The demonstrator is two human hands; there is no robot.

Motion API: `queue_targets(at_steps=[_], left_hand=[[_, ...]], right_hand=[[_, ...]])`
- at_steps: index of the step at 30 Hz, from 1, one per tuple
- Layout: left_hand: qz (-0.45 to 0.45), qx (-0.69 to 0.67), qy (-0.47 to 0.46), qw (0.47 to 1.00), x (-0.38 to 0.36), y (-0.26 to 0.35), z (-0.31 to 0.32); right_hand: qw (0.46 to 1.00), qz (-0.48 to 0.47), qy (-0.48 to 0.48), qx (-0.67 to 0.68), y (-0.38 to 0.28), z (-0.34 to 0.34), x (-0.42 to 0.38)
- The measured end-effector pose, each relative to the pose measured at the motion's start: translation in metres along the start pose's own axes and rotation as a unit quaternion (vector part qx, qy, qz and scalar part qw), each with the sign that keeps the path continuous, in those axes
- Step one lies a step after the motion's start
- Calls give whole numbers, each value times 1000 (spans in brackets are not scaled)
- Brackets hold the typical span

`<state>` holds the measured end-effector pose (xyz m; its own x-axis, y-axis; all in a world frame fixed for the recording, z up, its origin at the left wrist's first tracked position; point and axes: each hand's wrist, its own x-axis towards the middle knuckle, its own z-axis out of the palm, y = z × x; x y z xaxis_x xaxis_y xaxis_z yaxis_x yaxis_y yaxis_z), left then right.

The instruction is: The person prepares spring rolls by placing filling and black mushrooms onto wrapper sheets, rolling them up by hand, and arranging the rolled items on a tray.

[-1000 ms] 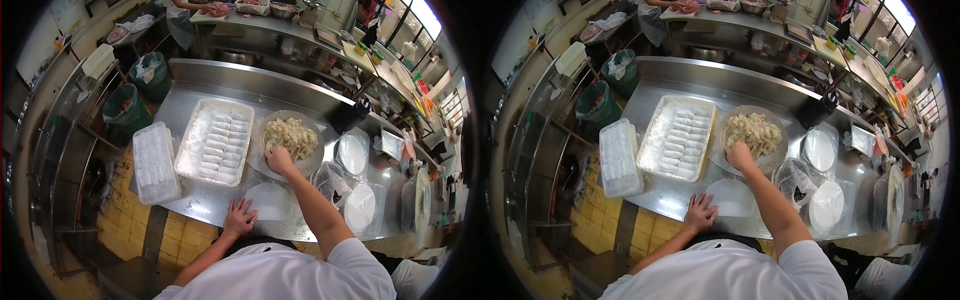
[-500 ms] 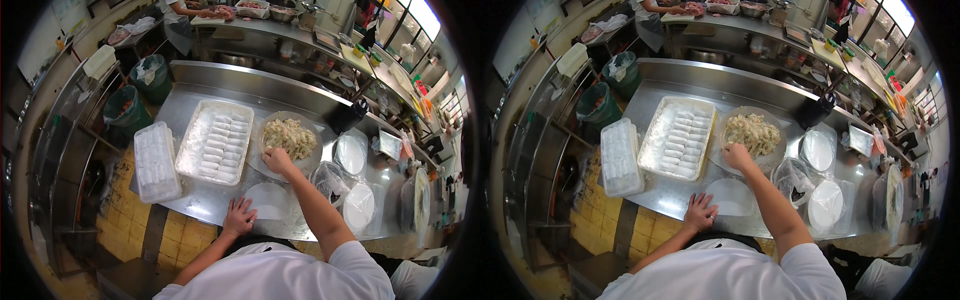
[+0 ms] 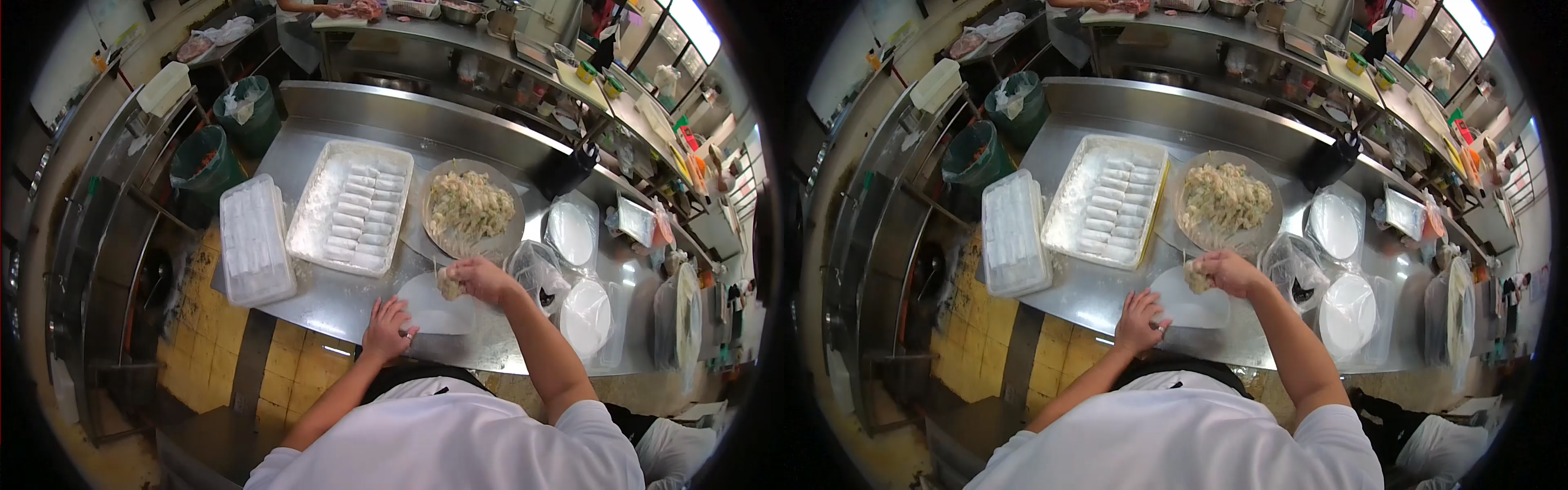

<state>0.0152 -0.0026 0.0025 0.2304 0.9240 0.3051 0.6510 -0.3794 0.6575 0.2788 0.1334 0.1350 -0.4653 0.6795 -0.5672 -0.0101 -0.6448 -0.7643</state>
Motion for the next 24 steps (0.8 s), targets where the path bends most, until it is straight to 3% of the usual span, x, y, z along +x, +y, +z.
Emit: queue_targets(at_steps=[5,10,13,16,19,24], left_hand=[[-10,-7,-16,1000,1,-2,-1],[-11,-8,-27,1000,0,-6,1],[-11,-16,-29,999,-1,-7,1],[-15,-16,-30,999,-1,-6,0],[-15,-11,-31,999,-1,-4,-1],[-11,-16,-25,1000,0,-4,-2]], right_hand=[[975,50,-28,-214,52,20,-15],[815,-117,37,-566,116,39,11],[734,-223,122,-629,137,48,6],[719,-301,124,-614,138,52,-8],[704,-307,117,-629,127,59,-27],[726,-296,159,-600,148,39,-19]])
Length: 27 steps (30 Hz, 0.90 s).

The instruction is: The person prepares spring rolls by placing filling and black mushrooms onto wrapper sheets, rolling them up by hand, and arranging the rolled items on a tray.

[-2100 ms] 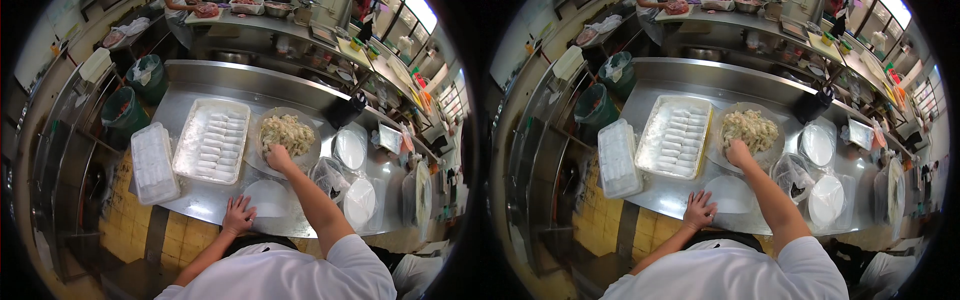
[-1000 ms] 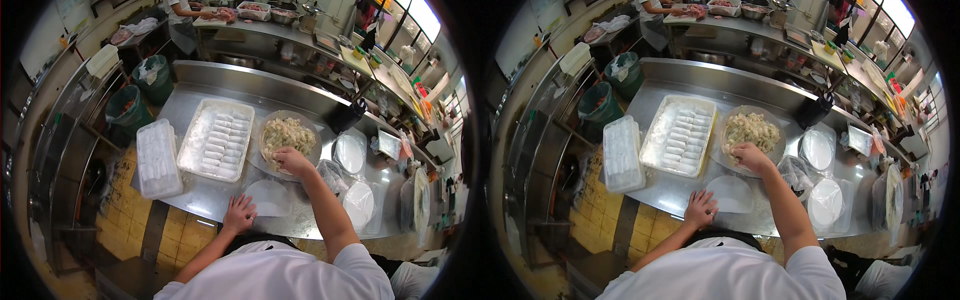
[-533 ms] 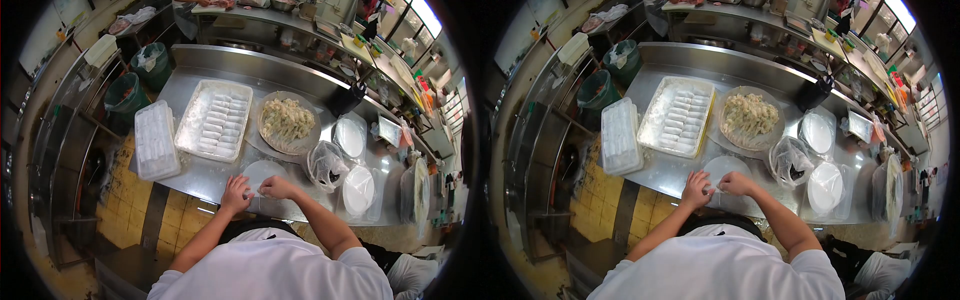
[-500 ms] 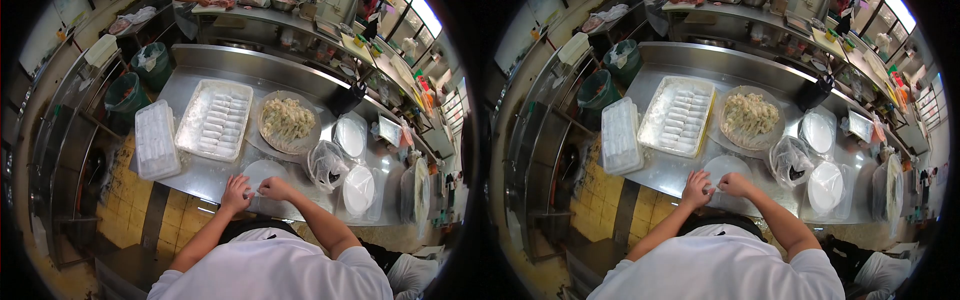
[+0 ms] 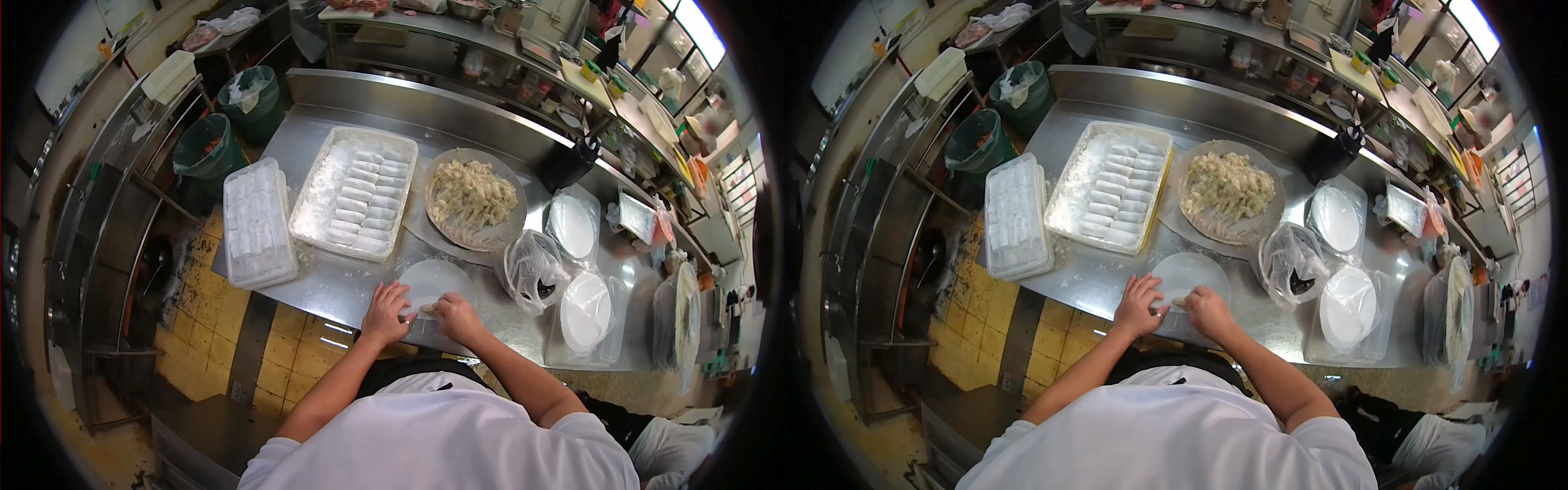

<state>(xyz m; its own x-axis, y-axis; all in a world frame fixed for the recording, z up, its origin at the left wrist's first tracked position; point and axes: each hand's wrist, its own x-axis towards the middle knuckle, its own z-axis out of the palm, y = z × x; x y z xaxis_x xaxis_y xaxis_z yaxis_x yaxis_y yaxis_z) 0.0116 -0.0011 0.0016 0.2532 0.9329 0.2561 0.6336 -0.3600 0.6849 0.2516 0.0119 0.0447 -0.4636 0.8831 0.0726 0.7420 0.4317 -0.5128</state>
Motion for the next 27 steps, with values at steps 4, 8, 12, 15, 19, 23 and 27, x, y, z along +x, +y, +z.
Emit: queue_targets(at_steps=[4,8,12,15,19,23,27], left_hand=[[1,1,-4,1000,1,-1,-1],[2,-1,-2,1000,1,0,0],[5,1,-1,1000,0,-3,1],[4,1,0,1000,0,-2,1],[6,6,-3,1000,1,-2,1],[5,5,-2,1000,1,0,-1],[8,10,-2,1000,2,-1,0]], right_hand=[[999,25,36,26,5,-1,-3],[999,42,-4,6,11,-6,-5],[999,3,-4,-39,-9,-28,-1],[996,-10,-39,-75,-31,-37,5],[992,-18,-57,-114,-18,-14,8],[995,-49,31,-86,-3,-2,2],[985,-139,5,-100,-21,-21,-1]])
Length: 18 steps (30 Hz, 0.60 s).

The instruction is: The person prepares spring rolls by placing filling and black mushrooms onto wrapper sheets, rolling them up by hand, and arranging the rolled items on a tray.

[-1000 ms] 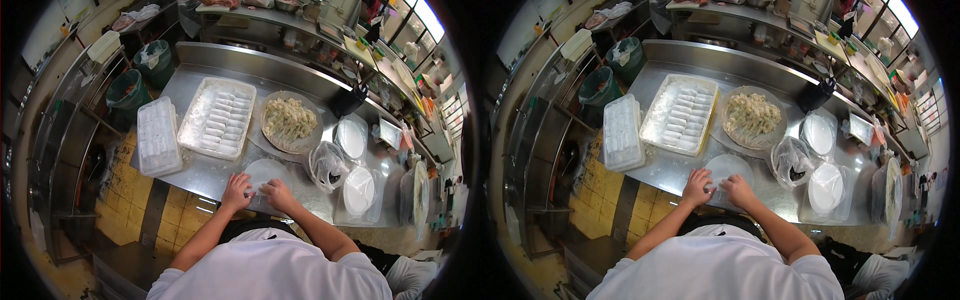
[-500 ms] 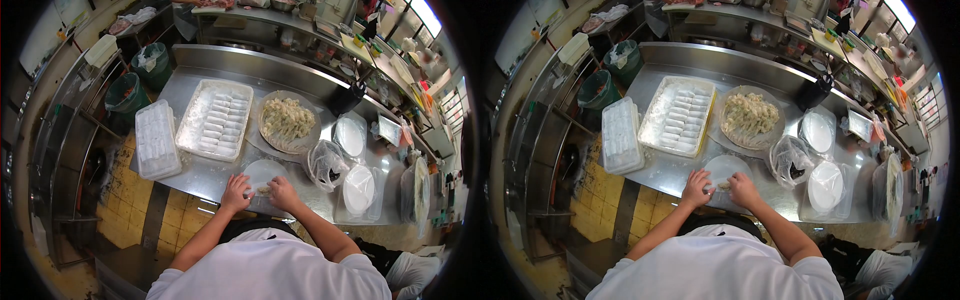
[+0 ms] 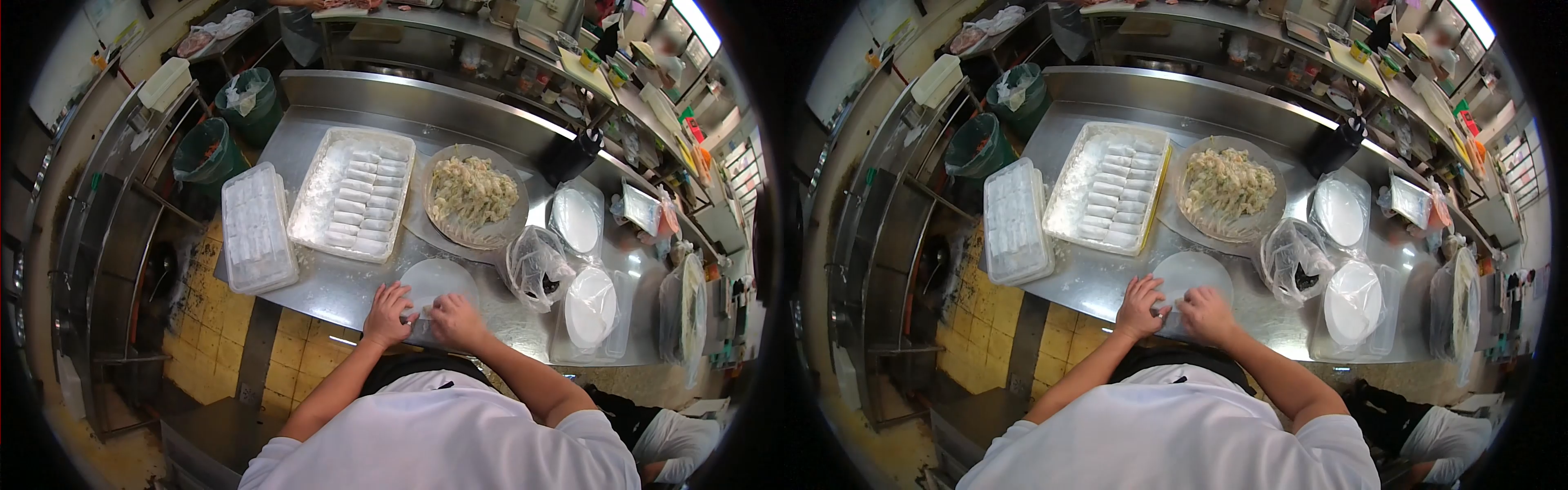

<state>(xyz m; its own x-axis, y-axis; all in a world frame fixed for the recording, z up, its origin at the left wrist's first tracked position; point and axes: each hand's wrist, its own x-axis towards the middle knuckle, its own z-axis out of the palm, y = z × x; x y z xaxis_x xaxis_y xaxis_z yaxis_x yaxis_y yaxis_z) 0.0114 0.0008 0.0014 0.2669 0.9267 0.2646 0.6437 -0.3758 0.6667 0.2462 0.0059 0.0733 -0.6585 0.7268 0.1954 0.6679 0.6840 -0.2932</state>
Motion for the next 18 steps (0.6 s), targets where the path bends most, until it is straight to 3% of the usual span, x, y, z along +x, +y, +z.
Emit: queue_targets(at_steps=[4,10,13,18], left_hand=[[5,5,2,1000,-1,-3,2],[9,9,6,1000,-1,-3,3],[7,2,7,1000,-1,-1,2],[1,-6,12,1000,-3,0,1]], right_hand=[[994,-73,-69,-40,-4,11,1],[984,-121,-72,-112,-6,35,6],[989,-78,-63,-108,-5,31,10],[997,70,-13,-32,17,6,9]])
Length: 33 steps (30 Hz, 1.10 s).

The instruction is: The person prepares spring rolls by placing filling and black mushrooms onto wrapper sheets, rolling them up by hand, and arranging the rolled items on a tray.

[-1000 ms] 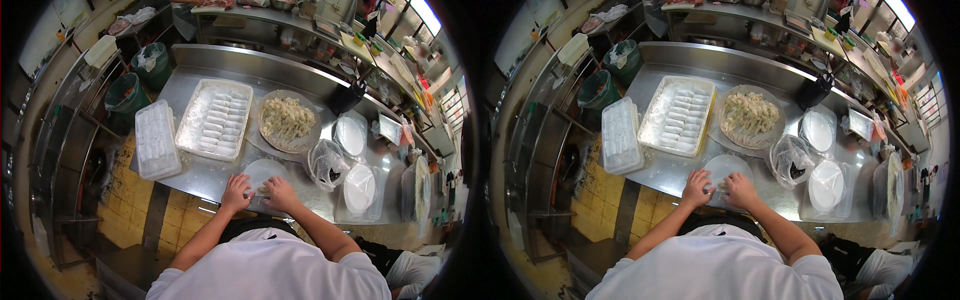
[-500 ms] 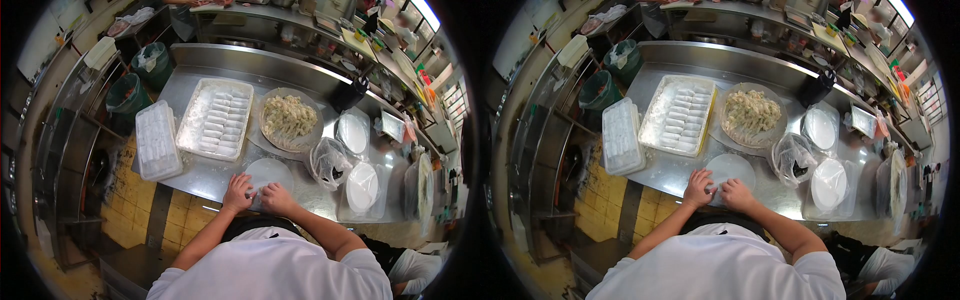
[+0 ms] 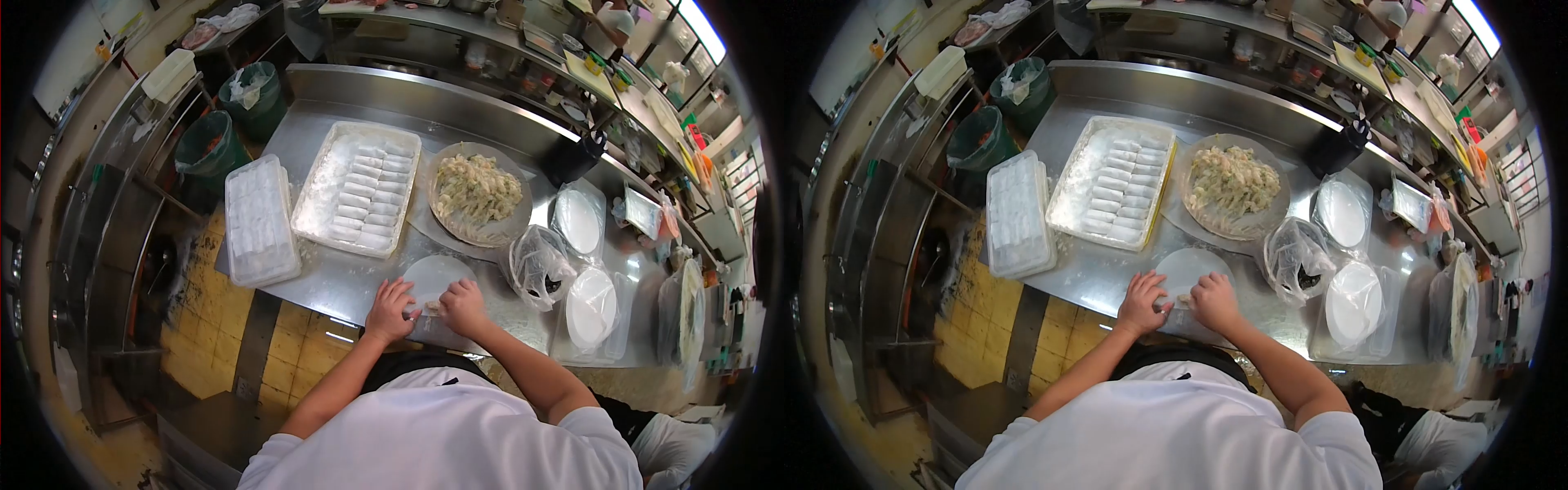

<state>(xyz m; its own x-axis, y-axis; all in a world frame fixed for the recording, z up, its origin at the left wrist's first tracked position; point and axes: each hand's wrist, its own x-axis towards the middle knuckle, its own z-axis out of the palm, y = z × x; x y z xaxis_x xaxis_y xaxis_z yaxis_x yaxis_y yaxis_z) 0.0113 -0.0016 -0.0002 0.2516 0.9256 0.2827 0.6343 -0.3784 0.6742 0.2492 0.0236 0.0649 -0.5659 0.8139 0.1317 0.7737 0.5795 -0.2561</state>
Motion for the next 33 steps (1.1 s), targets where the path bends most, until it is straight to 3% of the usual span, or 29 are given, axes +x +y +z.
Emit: queue_targets(at_steps=[1,4,10,16,19,25,28,33], left_hand=[[0,1,0,1000,0,0,0],[3,4,-1,1000,1,0,0],[7,5,2,1000,0,-2,1],[3,5,0,1000,1,-2,1],[5,7,1,1000,1,-1,1],[5,5,0,1000,3,0,0],[1,1,-3,1000,2,1,-1],[0,1,-7,1000,3,2,-2]], right_hand=[[999,25,4,28,4,3,-1],[999,-17,-11,36,-8,-5,-5],[995,50,-76,-28,-32,2,-1],[999,25,-7,-19,-13,19,-10],[1000,20,-18,-15,-9,24,-16],[996,56,-7,65,1,12,-20],[992,78,-68,76,12,10,-27],[982,130,-69,117,12,4,-30]])
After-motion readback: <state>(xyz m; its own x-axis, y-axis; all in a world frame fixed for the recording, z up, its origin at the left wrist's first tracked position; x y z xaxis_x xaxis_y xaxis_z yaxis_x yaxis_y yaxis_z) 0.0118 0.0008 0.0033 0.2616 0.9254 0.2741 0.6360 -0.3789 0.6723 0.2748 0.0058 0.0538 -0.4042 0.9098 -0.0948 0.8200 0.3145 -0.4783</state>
